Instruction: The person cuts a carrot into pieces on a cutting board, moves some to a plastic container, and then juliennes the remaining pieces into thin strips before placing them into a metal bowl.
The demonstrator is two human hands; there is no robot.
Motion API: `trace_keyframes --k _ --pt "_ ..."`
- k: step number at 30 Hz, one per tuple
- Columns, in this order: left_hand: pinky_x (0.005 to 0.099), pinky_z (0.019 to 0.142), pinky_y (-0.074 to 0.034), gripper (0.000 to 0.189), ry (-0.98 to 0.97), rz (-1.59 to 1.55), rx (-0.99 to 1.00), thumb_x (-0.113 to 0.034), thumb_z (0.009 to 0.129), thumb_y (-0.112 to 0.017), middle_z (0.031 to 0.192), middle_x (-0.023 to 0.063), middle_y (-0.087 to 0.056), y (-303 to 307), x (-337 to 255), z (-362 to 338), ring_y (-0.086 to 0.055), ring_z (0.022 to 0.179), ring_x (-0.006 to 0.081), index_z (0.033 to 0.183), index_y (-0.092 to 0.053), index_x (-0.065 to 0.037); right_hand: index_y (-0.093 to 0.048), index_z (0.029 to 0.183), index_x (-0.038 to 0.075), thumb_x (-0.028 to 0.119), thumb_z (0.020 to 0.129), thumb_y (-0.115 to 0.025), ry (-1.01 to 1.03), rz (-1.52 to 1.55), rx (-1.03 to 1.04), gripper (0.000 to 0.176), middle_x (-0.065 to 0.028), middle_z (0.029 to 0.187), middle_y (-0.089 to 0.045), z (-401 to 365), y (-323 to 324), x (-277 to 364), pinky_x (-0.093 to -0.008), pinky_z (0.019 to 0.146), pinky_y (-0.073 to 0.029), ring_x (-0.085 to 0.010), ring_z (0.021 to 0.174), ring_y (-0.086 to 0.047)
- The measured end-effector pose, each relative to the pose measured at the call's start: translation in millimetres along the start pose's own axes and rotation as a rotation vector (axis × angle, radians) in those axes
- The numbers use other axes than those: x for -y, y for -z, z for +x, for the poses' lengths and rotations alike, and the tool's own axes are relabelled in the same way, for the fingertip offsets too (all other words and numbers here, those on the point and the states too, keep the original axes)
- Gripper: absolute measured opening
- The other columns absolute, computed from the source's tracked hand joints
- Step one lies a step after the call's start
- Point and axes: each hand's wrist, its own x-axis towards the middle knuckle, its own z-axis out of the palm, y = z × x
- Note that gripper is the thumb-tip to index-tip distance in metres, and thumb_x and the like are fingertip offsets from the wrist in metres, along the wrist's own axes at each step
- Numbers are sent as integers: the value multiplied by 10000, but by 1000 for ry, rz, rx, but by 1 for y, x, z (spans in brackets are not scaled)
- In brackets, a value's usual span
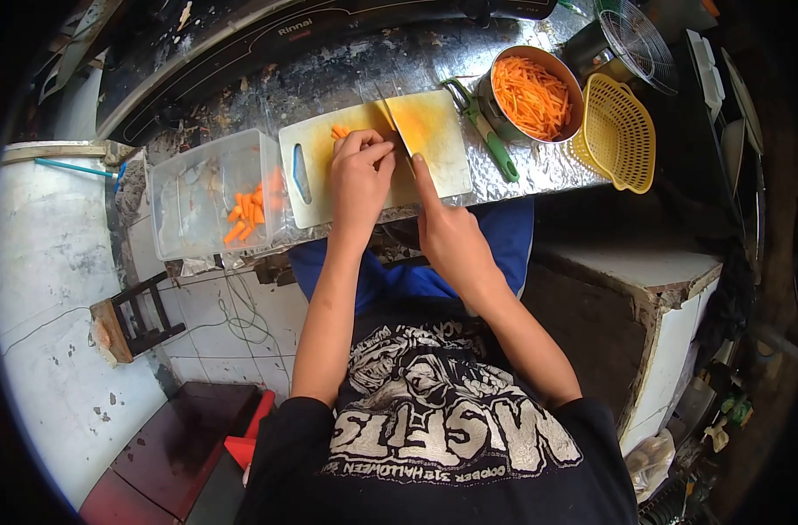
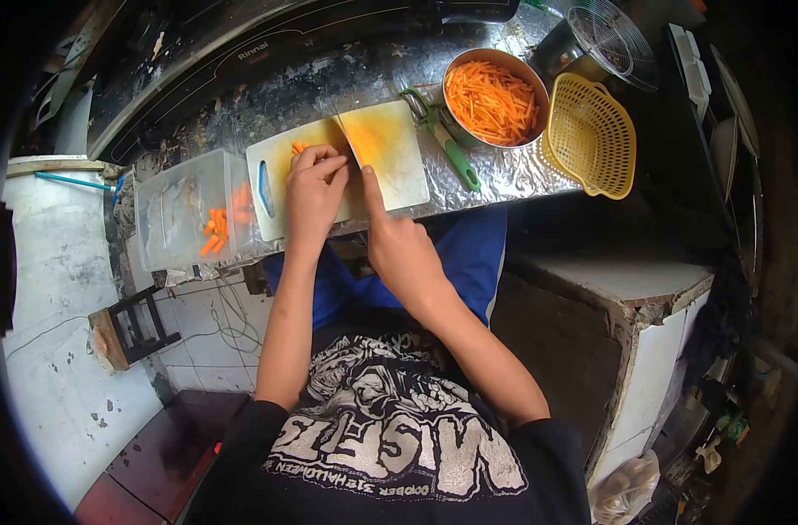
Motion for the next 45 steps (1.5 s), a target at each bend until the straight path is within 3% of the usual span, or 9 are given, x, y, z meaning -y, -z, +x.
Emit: trace_keyframes --k 2,6,14,33,37,39,41,45 --pt "396 829 -512 146 5 2 -4 -40 819 -736 964 109 -669 1 1 0 -625 916 292 954 -768 4 -272 1568 60 -15 917 -528 111 25 -135 704 -298 626 -597 11 -6 -5 -586 613 -464 -491 602 -616" --pt "346 791 -516 186 57 -56 -35 -63 819 -775 963 99 -684 0 3 -1 -647 894 248 989 -762 11 -287 1565 65 -18 914 -530 42 26 -81 700 -313 651 -603 14 8 0 -589 630 -466 -499 611 -616" --pt "346 765 -514 172 8 -27 -34 -73 819 -782 967 94 -685 -2 10 -2 -650 879 241 961 -760 21 -307 1560 55 -34 913 -523 213 46 -168 688 -316 712 -630 9 5 -7 -574 661 -482 -498 655 -632" --pt "400 847 -518 141 32 -52 -12 -71 795 -765 976 114 -685 0 8 0 -654 936 318 917 -762 0 -274 1568 62 -3 888 -533 116 -35 -49 731 -306 675 -631 29 9 -4 -599 629 -495 -520 631 -626" --pt "400 850 -521 145 14 -51 -14 -77 805 -765 986 115 -691 -1 9 1 -660 930 322 931 -764 -7 -347 1556 117 18 927 -548 128 28 -166 668 -289 630 -605 11 23 -4 -548 613 -484 -476 598 -624" --pt "318 815 -535 169 2 -24 -71 -44 828 -757 1013 107 -710 1 6 1 -693 904 246 990 -759 5 -372 1549 128 28 928 -564 103 41 -171 657 -282 628 -604 4 33 -2 -537 607 -484 -469 592 -626" --pt "308 809 -538 176 55 -104 -87 -42 833 -756 1031 103 -716 7 -1 1 -698 899 230 1002 -761 4 -432 1520 145 95 921 -606 104 -46 -119 626 -295 723 -635 -4 38 -2 -546 630 -522 -451 639 -650" --pt "285 795 -545 197 67 -137 -115 -28 856 -734 1074 92 -724 21 -10 4 -707 889 197 1049 -762 -5 -531 1460 181 133 927 -625 128 -79 -172 544 -275 703 -614 -14 35 -7 -521 616 -530 -440 653 -657"
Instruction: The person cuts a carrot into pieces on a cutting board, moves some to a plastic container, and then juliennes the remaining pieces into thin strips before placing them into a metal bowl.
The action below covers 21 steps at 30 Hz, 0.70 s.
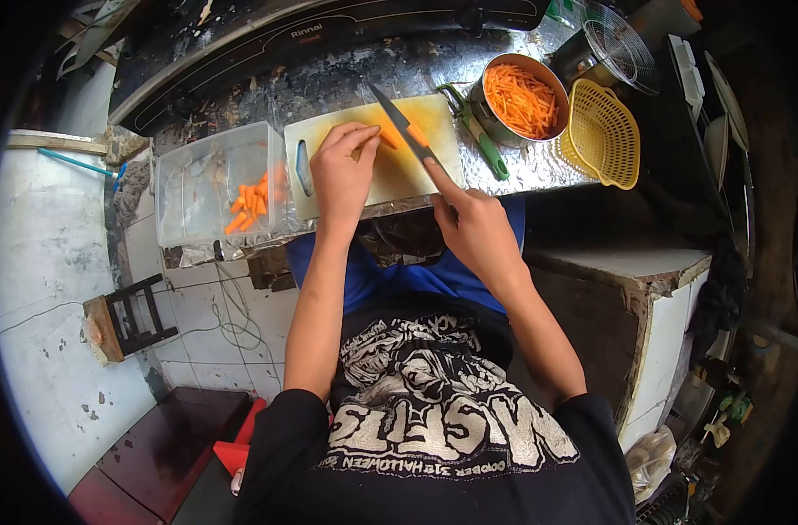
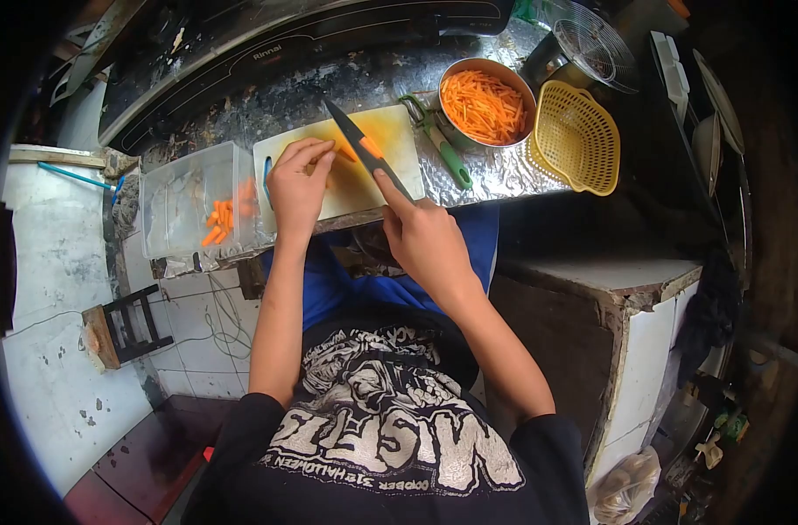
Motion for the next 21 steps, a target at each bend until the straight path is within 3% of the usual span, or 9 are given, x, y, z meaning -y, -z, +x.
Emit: trace_keyframes --k 2,5,7,8,9,11,17,21 --pt "288 802 -545 197 11 18 21 -25 860 -729 1087 96 -723 5 -1 -3 -708 908 206 1054 -761 -7 -581 1420 206 153 925 -634 -2 2 -20 501 -246 710 -612 -4 -3 -1 -513 613 -539 -434 646 -659" --pt "354 884 -520 273 -139 100 -49 14 849 -687 1128 112 -702 7 -11 -7 -687 1020 283 1112 -740 -33 -599 1402 239 168 921 -642 -25 -48 17 488 -230 748 -623 -9 -3 0 -499 604 -551 -419 635 -664" --pt "403 980 -457 399 -516 309 138 50 831 -629 1200 113 -686 9 -32 -9 -632 1190 299 1203 -709 -72 -608 1391 246 171 919 -642 -13 -80 22 479 -224 763 -627 -10 -3 1 -494 596 -553 -408 631 -668" --pt "419 1025 -402 485 -550 284 280 74 811 -587 1267 98 -671 3 -30 -11 -583 1289 266 1255 -685 -96 -618 1380 254 173 918 -643 5 -109 39 469 -218 778 -630 -12 -3 1 -488 588 -556 -398 628 -672" --pt "419 1025 -402 485 -546 286 280 74 811 -587 1267 98 -671 1 -26 -14 -583 1289 266 1255 -685 -96 -618 1380 254 173 918 -643 6 -107 42 469 -218 778 -630 -13 -4 1 -488 588 -556 -398 628 -672" --pt "396 1023 -393 500 -555 365 471 94 823 -555 1285 75 -685 -3 -19 -15 -599 1275 231 1263 -691 -102 -644 1349 258 173 911 -646 30 -152 30 446 -210 770 -629 -11 -3 -1 -475 571 -556 -384 613 -671" --pt "409 1039 -381 549 -523 497 430 76 831 -546 1343 68 -663 9 13 0 -583 1309 209 1330 -656 -125 -703 1274 270 175 888 -659 -7 -221 76 400 -170 775 -646 -23 23 -7 -456 566 -552 -358 600 -666" --pt "421 1067 -377 490 -509 501 418 35 867 -567 1348 76 -658 17 24 8 -587 1301 209 1325 -659 -114 -716 1260 284 167 857 -698 -54 -286 146 420 -133 769 -640 -43 68 -7 -430 633 -546 -324 670 -666"
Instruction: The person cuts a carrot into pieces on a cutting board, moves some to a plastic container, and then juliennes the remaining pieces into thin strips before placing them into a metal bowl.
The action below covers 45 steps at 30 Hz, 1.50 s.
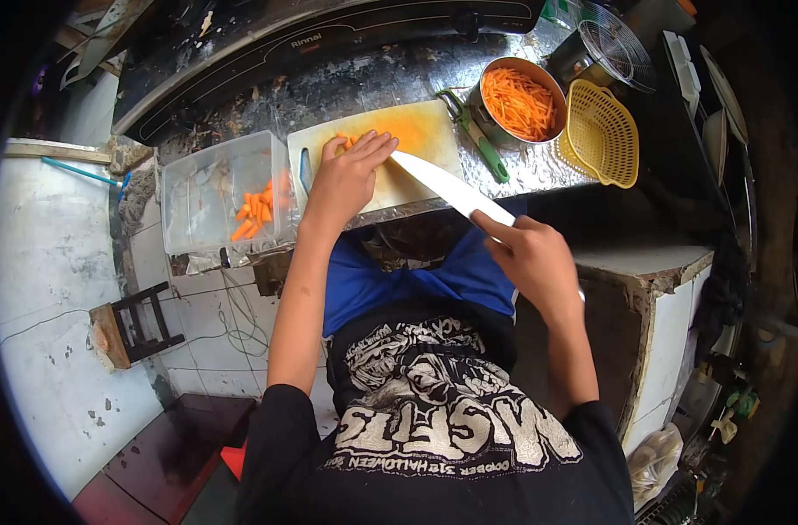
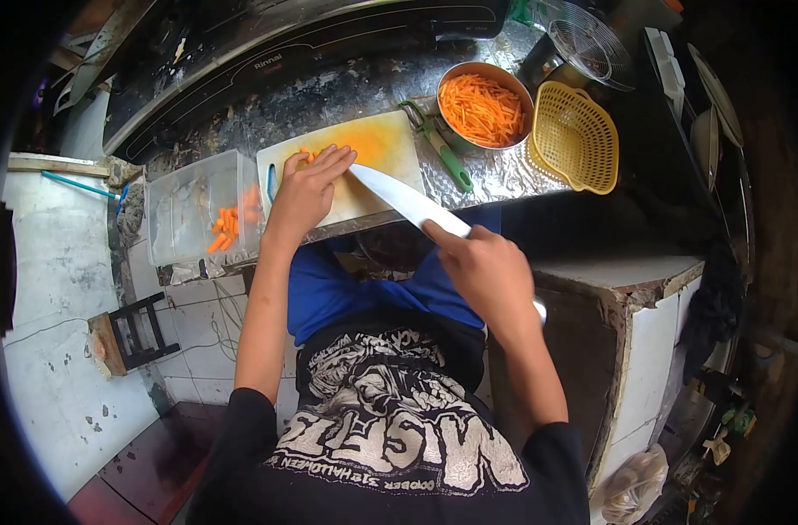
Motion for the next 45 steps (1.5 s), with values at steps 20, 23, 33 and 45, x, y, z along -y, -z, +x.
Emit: trace_keyframes --k 20,23,33,45 --pt "370 909 -387 107 -124 -73 5 -66 863 -646 1036 51 -651 -3 -19 28 -618 1057 220 963 -673 -94 -697 1297 207 94 853 -758 -264 390 -205 463 -146 693 -578 -41 9 -24 -373 583 -428 -238 550 -474" --pt "366 886 -384 178 -141 -98 0 -29 832 -628 1022 37 -644 1 -18 23 -607 1028 204 982 -681 -108 -654 1348 188 81 893 -711 -203 445 -217 471 -185 703 -585 -38 -2 -18 -367 596 -451 -265 562 -529" --pt "392 921 -401 226 91 -47 -177 -152 851 -738 1174 41 -658 -15 -28 8 -574 1172 227 1062 -724 -72 -366 1543 87 4 947 -547 -241 612 -36 629 -287 783 -620 -14 -43 11 -437 694 -516 -456 735 -645" --pt "443 1014 -334 348 6 123 -158 -172 904 -690 1386 79 -617 -5 -40 7 -515 1351 248 1248 -699 -112 -305 1566 54 -23 934 -542 -115 646 -120 680 -281 795 -633 7 -67 18 -476 684 -513 -456 727 -652"
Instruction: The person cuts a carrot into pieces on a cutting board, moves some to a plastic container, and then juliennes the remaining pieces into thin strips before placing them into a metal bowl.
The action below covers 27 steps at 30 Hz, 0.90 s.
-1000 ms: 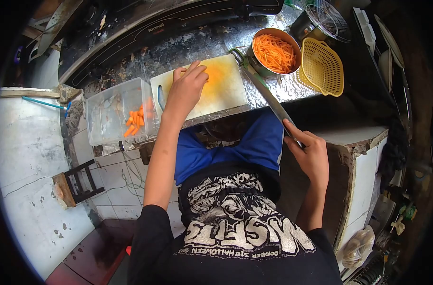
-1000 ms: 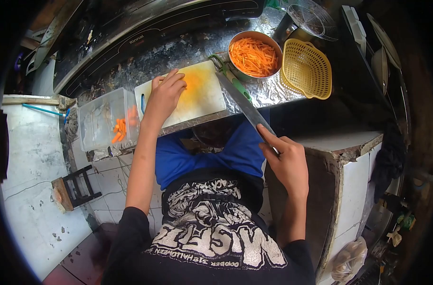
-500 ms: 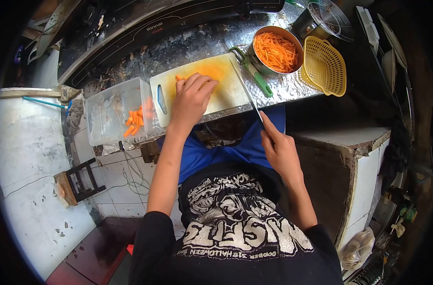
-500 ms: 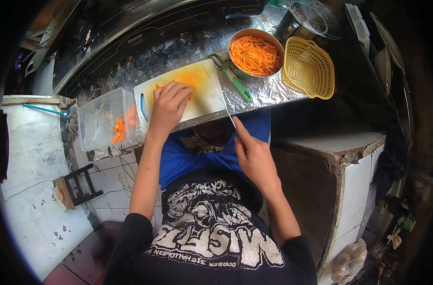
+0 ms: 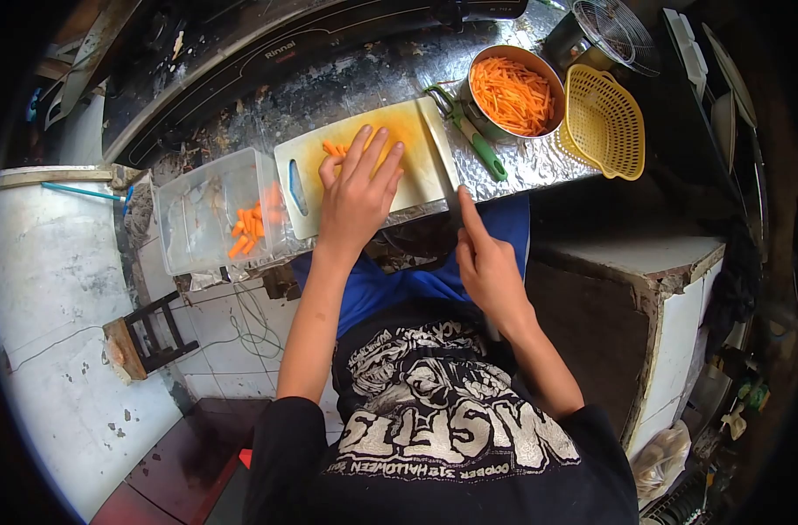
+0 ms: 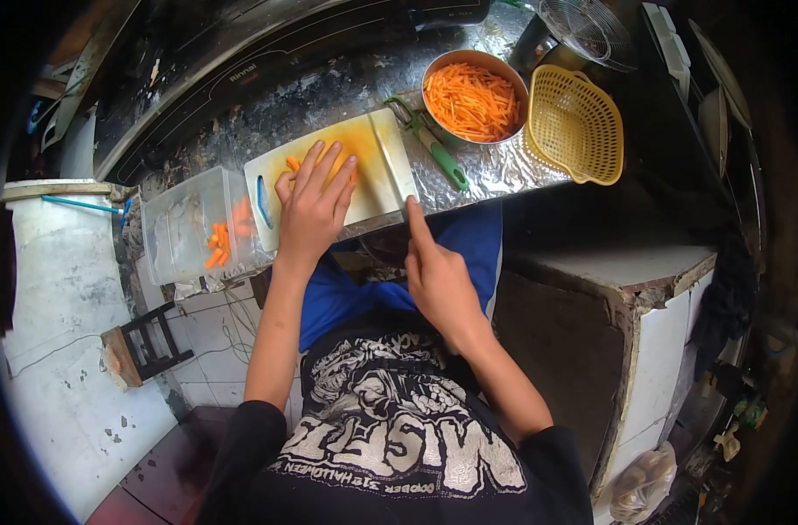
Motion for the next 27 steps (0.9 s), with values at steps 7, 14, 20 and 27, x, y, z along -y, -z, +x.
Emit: trace_keyframes --k 7,14,20,27 --pt "469 1063 -318 421 -116 18 27 -119 858 -693 1453 66 -578 17 -3 1 -499 1391 206 1278 -675 -137 -306 1559 50 -17 955 -506 -110 -48 -17 639 -281 801 -606 2 15 -7 -380 634 -502 -435 696 -641" --pt "430 1019 -377 353 -163 -62 13 -67 865 -680 1376 97 -631 23 -10 -2 -592 1288 240 1215 -706 -97 -317 1554 52 20 987 -506 -175 -41 -48 599 -253 682 -569 -2 15 -4 -376 598 -483 -393 585 -599" --pt "311 732 -547 227 372 -1054 36 -64 974 -598 1217 138 -678 12 -32 -32 -666 1132 213 1164 -691 17 -308 1563 73 51 1007 -512 -206 -30 -47 592 -230 657 -558 -6 15 -6 -364 586 -473 -334 548 -581" --pt "320 704 -560 238 935 -1456 -75 -91 1044 -515 1188 130 -661 8 -21 -58 -654 1098 201 1179 -663 38 -310 1568 98 72 1023 -503 -268 1 -33 579 -174 631 -501 -12 20 -7 -333 575 -452 -237 528 -499"
